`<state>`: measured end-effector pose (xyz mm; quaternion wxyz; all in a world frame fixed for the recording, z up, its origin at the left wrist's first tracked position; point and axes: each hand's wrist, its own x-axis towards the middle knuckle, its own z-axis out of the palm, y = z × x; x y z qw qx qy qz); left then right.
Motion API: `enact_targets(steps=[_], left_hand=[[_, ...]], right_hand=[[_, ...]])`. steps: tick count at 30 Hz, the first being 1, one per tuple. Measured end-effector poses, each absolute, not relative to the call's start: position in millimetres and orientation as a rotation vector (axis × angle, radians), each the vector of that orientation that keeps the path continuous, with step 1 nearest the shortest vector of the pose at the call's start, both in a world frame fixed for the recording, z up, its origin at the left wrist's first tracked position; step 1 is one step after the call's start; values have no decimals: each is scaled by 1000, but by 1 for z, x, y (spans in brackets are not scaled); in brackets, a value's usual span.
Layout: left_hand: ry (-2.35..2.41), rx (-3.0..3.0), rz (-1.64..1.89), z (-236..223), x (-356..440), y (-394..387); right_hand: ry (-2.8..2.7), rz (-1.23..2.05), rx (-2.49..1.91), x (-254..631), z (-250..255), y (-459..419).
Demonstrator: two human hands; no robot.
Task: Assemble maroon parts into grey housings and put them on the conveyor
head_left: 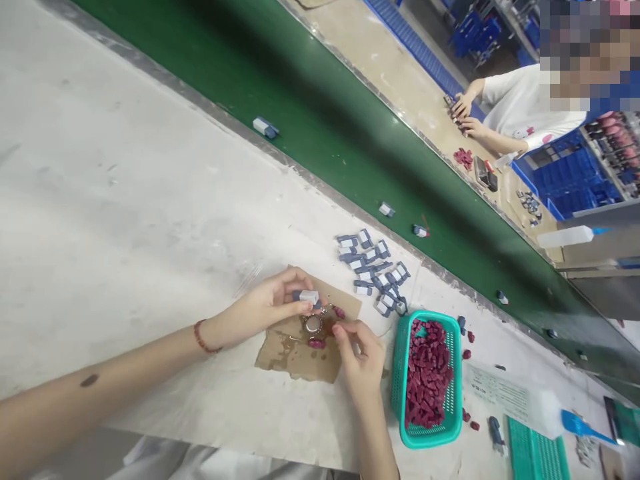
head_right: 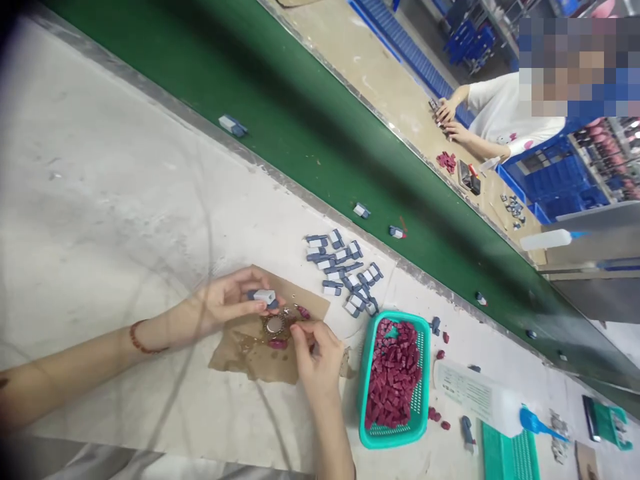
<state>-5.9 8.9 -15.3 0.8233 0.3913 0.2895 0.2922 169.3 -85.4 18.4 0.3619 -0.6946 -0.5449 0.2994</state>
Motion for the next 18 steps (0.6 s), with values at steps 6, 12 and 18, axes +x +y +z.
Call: enact_targets(steps=[6,12,18], left_hand=[[731,1023,636,-6,-8,9],[728,1079,683,-4,-9,9],[687,1135,683,-8,-7,5]], right_hand=[[-1920,563,-1689,158,10,-72],[-2099,345,-1635,155,2,-72],[-2047,389,-1673,154,2,-73]])
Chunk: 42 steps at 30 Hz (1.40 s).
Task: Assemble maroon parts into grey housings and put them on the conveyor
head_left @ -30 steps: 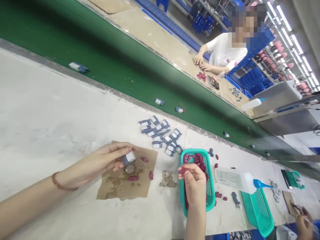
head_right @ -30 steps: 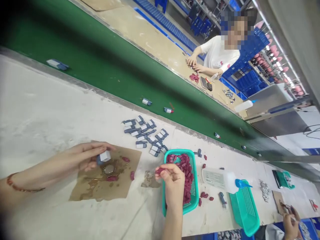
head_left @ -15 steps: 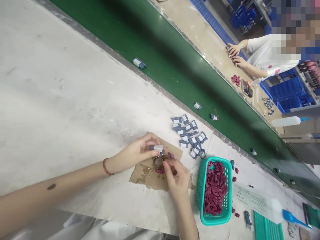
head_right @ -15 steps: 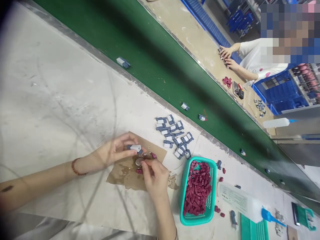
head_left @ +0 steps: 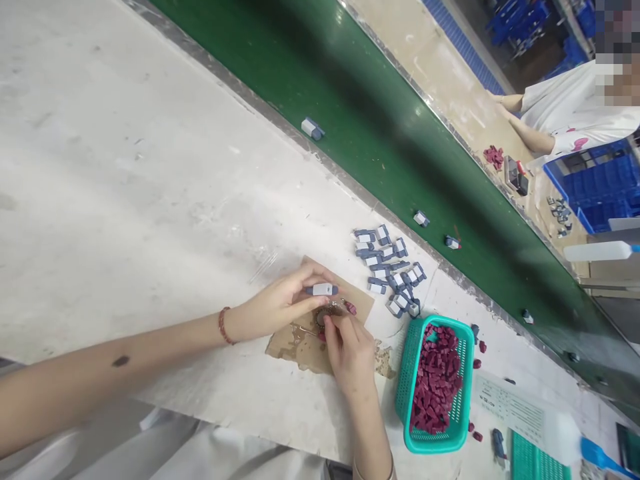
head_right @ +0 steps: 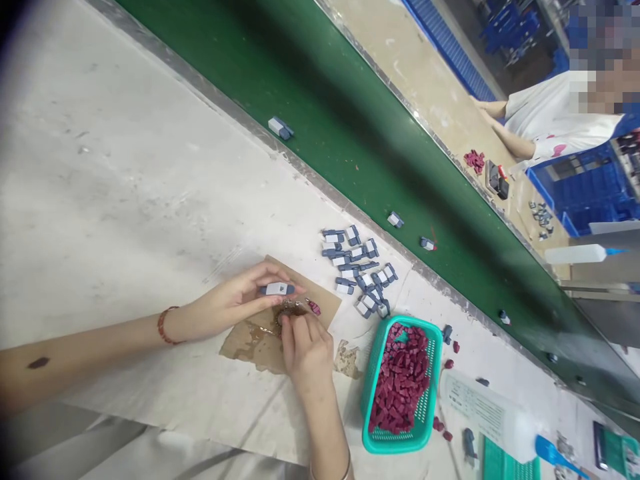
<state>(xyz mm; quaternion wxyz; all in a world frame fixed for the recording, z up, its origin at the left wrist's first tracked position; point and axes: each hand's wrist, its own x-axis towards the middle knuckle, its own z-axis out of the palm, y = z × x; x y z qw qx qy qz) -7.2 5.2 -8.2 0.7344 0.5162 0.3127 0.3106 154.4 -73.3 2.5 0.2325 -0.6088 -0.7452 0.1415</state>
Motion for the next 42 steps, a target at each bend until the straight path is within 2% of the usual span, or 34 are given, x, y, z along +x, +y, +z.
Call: enact_targets(steps=[5,9,14,27,32,37,42], left_hand=[[786,1342,619,-7,-9,3],[811,1615,613,-13,-11,-3],[695,1869,662,-21,-11,-10],[670,2018,675,-19,-9,-12],[556,2087,823,-14,-8,-11],[516,2136,814,-10,-7,-12],[501,2153,780,-10,-9,-13]], right_hand=[[-1467,774,-1750,160,6,-74],[-897,911,-1706,159,10,-70],[-749,971,-1617,148,10,-68],[-910,890,-1679,133,8,-69],[-1240,750,-1735,145,13,-74],[-1698,563,-1712,153,19,-75],[-1801,549,-1734,151,20,-75]])
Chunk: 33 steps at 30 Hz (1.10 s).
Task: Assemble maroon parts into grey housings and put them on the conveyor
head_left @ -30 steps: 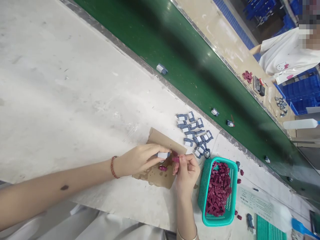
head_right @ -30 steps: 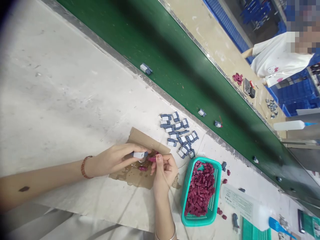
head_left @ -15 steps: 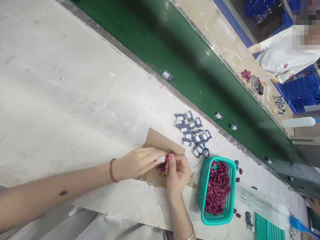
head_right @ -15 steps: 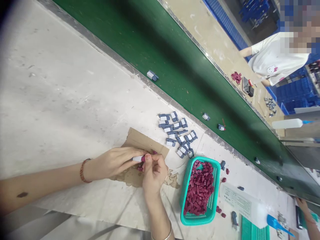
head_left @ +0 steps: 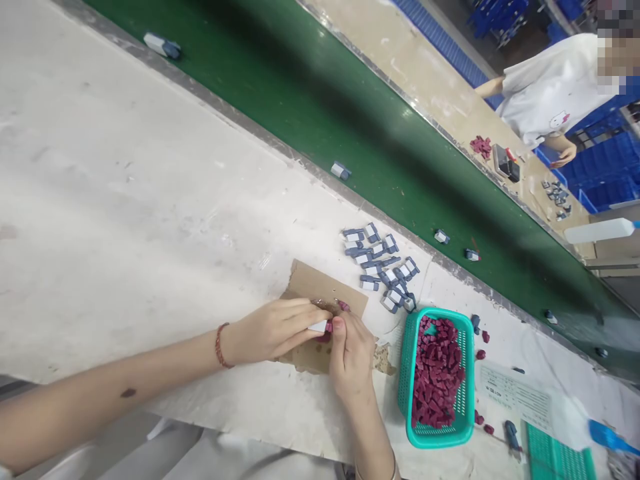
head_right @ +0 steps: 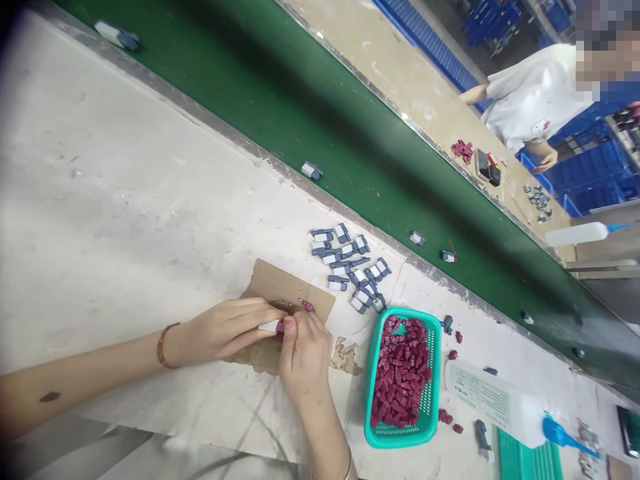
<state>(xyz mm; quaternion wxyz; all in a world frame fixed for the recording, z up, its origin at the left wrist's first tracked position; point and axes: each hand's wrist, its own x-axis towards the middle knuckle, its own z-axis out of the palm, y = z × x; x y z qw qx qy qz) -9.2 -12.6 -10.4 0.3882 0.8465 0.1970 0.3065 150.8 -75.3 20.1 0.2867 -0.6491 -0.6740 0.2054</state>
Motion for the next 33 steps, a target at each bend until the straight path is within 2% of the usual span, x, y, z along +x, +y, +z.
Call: enact_targets(steps=[5,8,13,16,23,28,33], left_hand=[[476,2324,616,11,3,13],[514,2405,665,22,36,54],[790,2601,662,14,115,143],[752,2663,616,4,136,173],[931,2720,417,-11,87,191],[778,2743,243,22,86,176],[426,2900,-27,58,148,146]], right_hand=[[-1561,576,-1780,164,22,-80],[-1353,498,-1803,177,23,-86],[-1360,497,-1811,188,23,-91],[-1409,530,-1769,188,23,-93],[-1519,570,-1718,186,27,-101],[-1716,561,-1715,184,33,-104],[-1840,533,-1719,185,36,-106]])
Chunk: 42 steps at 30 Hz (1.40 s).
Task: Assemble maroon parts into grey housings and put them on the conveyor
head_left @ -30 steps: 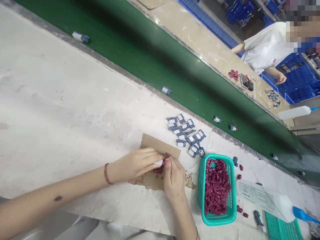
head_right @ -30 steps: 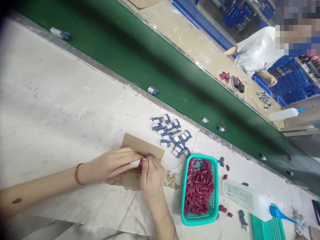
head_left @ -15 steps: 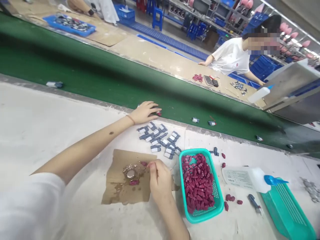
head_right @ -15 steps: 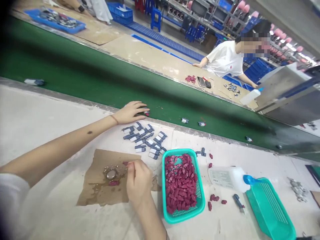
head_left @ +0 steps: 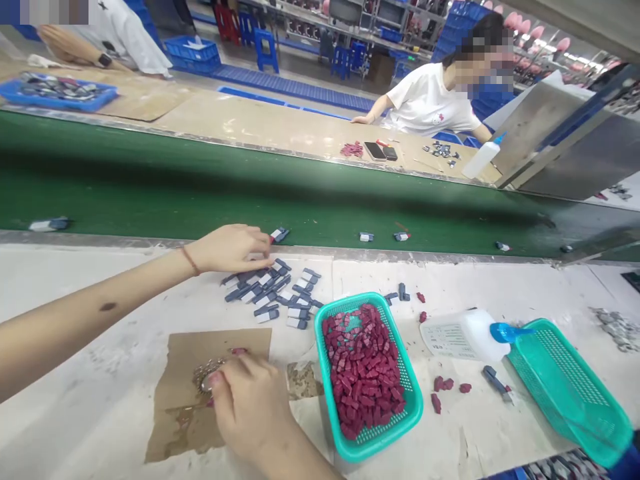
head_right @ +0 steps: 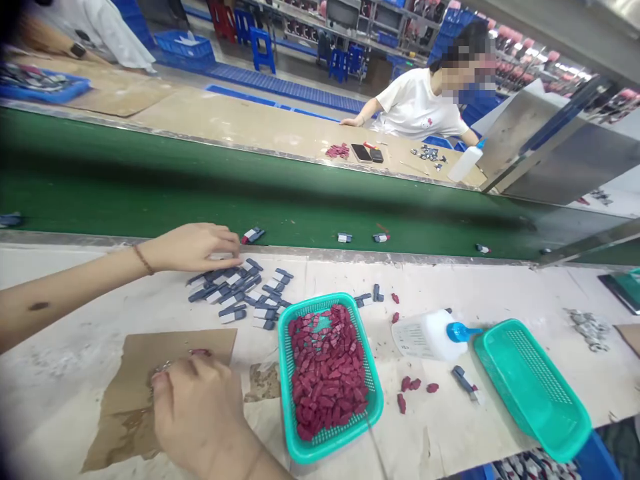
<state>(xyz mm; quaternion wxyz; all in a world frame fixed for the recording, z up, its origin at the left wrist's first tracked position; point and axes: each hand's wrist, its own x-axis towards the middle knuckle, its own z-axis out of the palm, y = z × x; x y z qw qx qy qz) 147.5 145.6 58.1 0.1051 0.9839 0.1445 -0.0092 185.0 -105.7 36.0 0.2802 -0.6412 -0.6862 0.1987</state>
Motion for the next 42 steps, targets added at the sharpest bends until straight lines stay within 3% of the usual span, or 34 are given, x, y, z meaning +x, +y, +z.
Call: enact_targets(steps=[9,14,21,28,36,42], left_hand=[[389,2741,192,36,368,93],[396,2593,225,23,395,70],[496,2183,372,41,291,81],[925,1501,282,74,136,62],[1148,1402,244,60,37,34],[1179,1243,280,46,13,24]], right_hand=[[-2022,394,-1790,185,30,-103],[-2085,431,-1871,190,32,-105],[-1911,304,-1945,208,52,-119],[-1194,17,-2277,299,67,-169],[-1624,-230,-2698,346,47,-184],[-1738,-183,-2667,344,49,-174]])
